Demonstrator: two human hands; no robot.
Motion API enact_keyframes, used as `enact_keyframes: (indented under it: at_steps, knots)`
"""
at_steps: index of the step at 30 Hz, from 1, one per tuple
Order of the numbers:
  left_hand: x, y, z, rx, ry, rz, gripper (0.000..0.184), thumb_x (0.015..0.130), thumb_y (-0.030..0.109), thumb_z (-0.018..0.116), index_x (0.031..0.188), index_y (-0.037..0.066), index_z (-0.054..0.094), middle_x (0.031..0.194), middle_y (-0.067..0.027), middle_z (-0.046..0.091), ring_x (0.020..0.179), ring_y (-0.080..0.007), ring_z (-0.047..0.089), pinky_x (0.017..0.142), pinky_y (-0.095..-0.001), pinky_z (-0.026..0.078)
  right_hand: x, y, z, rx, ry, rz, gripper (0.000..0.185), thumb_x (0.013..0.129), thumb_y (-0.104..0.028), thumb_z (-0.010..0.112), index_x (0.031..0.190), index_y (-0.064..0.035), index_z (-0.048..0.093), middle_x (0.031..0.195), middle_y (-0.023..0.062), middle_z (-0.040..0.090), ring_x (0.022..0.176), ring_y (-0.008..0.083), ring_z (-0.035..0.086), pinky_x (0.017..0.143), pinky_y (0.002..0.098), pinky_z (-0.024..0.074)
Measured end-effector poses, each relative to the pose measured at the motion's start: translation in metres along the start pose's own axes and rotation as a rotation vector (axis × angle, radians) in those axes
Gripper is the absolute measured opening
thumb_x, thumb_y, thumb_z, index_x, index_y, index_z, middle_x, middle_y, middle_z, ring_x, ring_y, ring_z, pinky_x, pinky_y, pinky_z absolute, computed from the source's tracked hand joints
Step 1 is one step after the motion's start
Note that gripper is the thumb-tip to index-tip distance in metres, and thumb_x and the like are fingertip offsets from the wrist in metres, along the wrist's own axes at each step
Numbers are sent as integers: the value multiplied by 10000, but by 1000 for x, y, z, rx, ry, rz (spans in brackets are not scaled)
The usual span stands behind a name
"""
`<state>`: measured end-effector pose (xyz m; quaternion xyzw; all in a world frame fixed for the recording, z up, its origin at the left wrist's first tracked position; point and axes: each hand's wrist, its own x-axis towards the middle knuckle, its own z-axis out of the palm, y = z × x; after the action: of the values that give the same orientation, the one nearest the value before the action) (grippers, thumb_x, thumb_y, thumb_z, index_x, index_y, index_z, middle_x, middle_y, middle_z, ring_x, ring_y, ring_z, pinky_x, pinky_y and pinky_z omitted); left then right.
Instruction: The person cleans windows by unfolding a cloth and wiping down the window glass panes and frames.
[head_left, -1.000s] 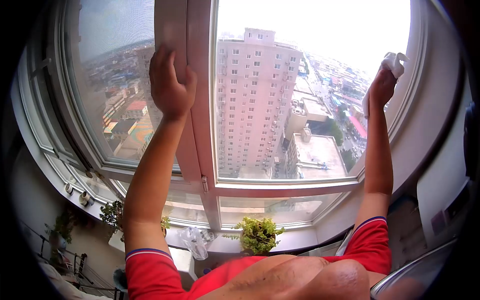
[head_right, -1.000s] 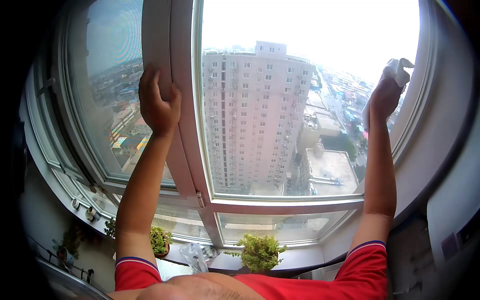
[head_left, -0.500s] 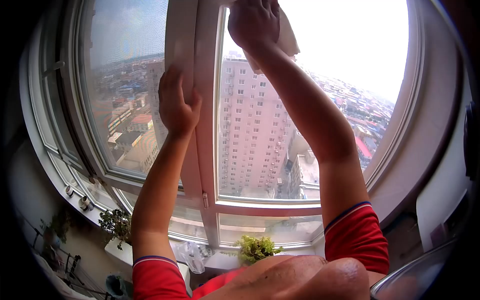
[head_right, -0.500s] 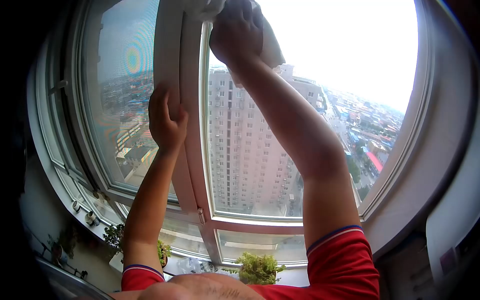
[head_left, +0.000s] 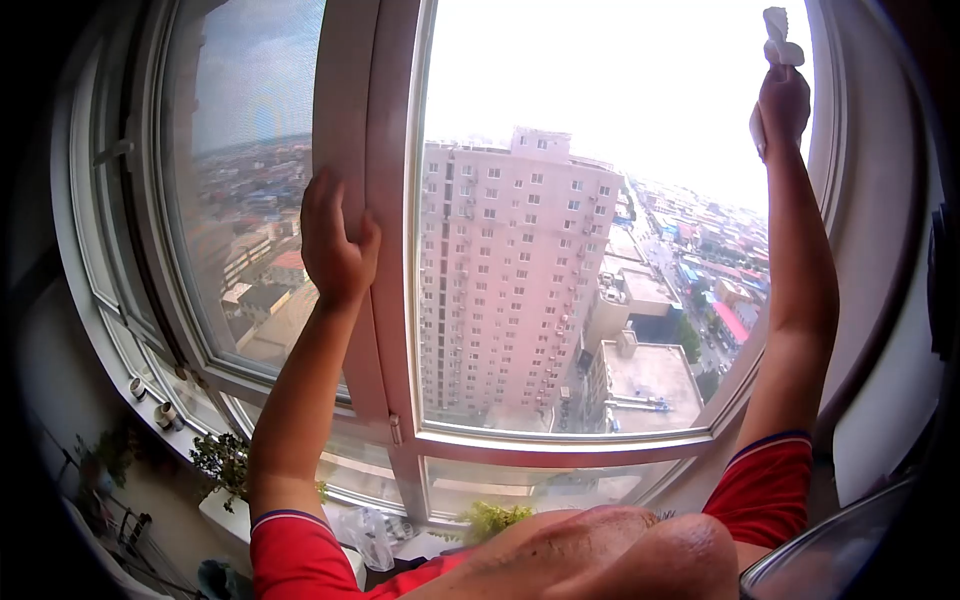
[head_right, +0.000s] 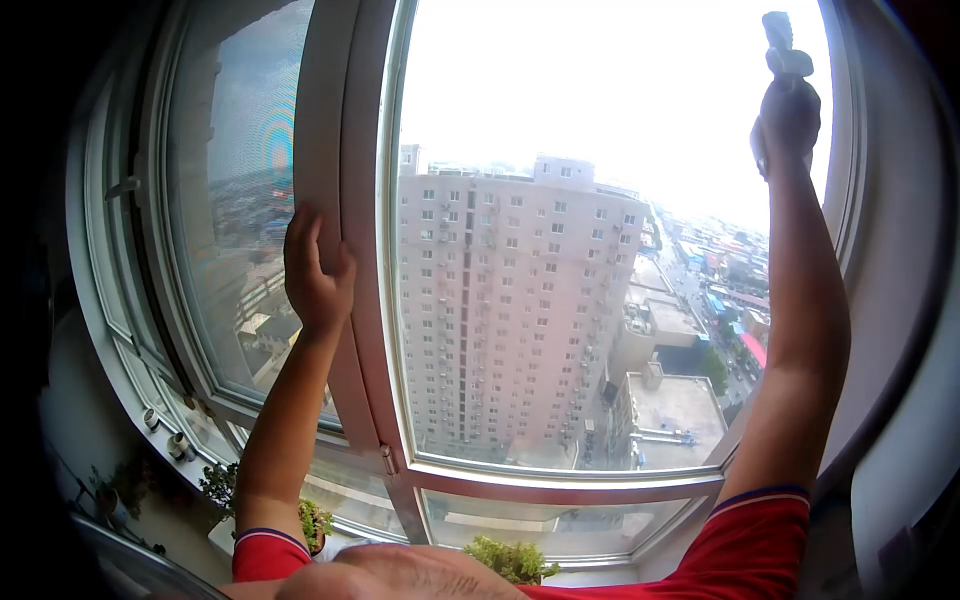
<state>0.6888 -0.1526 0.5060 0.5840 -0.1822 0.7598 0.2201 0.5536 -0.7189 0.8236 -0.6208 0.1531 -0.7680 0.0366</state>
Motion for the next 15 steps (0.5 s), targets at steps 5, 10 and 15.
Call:
enact_keyframes:
  at_steps: [5, 10, 15]
  knots:
    - [0, 4, 2, 7, 3, 22, 515, 848, 95, 698, 1333, -21, 571, 1435, -234, 560, 1335, -438, 533, 1121, -493, 443, 0, 100, -2, -114, 44, 274, 565, 1024, -515, 418, 1310, -114, 695, 1244, 167, 722, 1160, 357, 682, 993, 473, 528]
    - [0, 4, -2, -5, -11, 0, 513, 869, 101, 695, 1345, -28, 555, 1436, -244, 553, 1333, -449, 529, 1117, -504, 438, 26, 35, 23, -189, 49, 173, 503, 1034, -430, 461, 1220, -22, 690, 1135, 205, 737, 1090, 357, 712, 980, 501, 538]
    - [-1, 2, -4, -6, -29, -2, 522, 902, 154, 734, 1367, -5, 556, 1455, -221, 552, 1338, -411, 542, 1102, -458, 453, 23, -121, 61, -129, 81, -218, 350, 1054, -231, 400, 1212, 2, 608, 1130, 194, 685, 1057, 310, 682, 880, 403, 546]
